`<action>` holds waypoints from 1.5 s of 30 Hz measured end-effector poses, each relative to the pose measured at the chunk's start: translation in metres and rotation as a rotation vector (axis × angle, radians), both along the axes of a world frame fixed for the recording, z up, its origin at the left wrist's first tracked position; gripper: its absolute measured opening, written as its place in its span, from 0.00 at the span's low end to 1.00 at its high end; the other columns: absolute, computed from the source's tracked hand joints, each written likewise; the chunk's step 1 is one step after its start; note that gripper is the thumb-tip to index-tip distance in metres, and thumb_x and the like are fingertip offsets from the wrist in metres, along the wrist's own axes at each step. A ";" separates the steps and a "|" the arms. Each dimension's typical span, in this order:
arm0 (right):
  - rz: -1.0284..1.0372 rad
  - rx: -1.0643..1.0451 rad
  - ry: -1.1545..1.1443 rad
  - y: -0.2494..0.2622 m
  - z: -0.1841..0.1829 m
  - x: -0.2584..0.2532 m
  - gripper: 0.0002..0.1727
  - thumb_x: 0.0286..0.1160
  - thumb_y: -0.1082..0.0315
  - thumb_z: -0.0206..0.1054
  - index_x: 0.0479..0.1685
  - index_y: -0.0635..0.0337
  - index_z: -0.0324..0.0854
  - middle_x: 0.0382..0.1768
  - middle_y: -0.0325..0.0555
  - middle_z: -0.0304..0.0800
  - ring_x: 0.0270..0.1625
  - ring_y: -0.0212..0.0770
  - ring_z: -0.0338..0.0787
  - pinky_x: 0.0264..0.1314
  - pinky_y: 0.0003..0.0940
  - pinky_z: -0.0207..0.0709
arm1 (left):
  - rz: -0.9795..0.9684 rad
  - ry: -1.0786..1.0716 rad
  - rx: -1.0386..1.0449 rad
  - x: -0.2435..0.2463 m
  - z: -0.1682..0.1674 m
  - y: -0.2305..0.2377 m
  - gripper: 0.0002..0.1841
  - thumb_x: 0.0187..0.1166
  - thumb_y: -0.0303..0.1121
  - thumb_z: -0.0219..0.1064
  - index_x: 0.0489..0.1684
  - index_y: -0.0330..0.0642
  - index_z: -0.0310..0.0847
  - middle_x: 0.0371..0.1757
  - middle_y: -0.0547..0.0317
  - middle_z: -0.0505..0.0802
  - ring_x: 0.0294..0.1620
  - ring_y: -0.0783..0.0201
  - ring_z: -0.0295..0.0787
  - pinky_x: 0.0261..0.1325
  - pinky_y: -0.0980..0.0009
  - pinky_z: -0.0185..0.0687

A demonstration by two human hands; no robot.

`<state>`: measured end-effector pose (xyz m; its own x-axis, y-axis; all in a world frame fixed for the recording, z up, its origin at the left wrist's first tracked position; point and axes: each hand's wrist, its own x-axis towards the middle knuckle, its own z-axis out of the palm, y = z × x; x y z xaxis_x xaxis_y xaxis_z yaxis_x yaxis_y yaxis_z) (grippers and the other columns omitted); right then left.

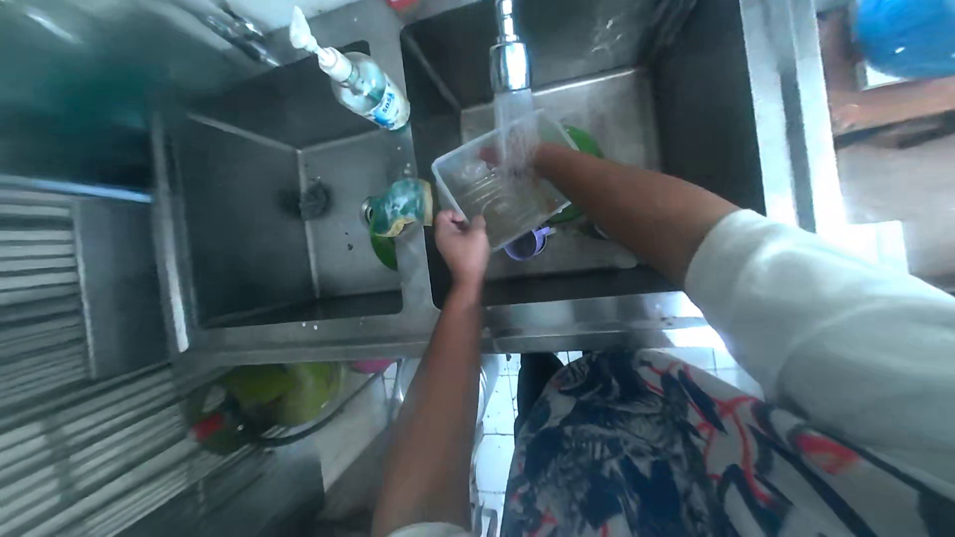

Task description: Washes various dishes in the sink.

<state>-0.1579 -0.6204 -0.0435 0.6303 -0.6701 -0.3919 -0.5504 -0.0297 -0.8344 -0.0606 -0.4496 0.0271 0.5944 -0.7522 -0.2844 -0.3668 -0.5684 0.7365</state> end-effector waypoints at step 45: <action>-0.460 0.449 -0.382 0.003 0.094 -0.016 0.25 0.82 0.76 0.63 0.79 0.64 0.71 0.53 0.52 0.89 0.44 0.38 0.90 0.49 0.34 0.86 | 0.199 0.214 -0.001 -0.008 0.002 -0.015 0.07 0.76 0.22 0.65 0.46 0.35 0.74 0.32 0.57 0.78 0.25 0.68 0.72 0.26 0.72 0.70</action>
<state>-0.1740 -0.6173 0.0508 0.4717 -0.7262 -0.5001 -0.0945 0.5223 -0.8475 -0.0685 -0.4647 0.0295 0.6567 -0.6274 -0.4185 -0.0847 -0.6128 0.7857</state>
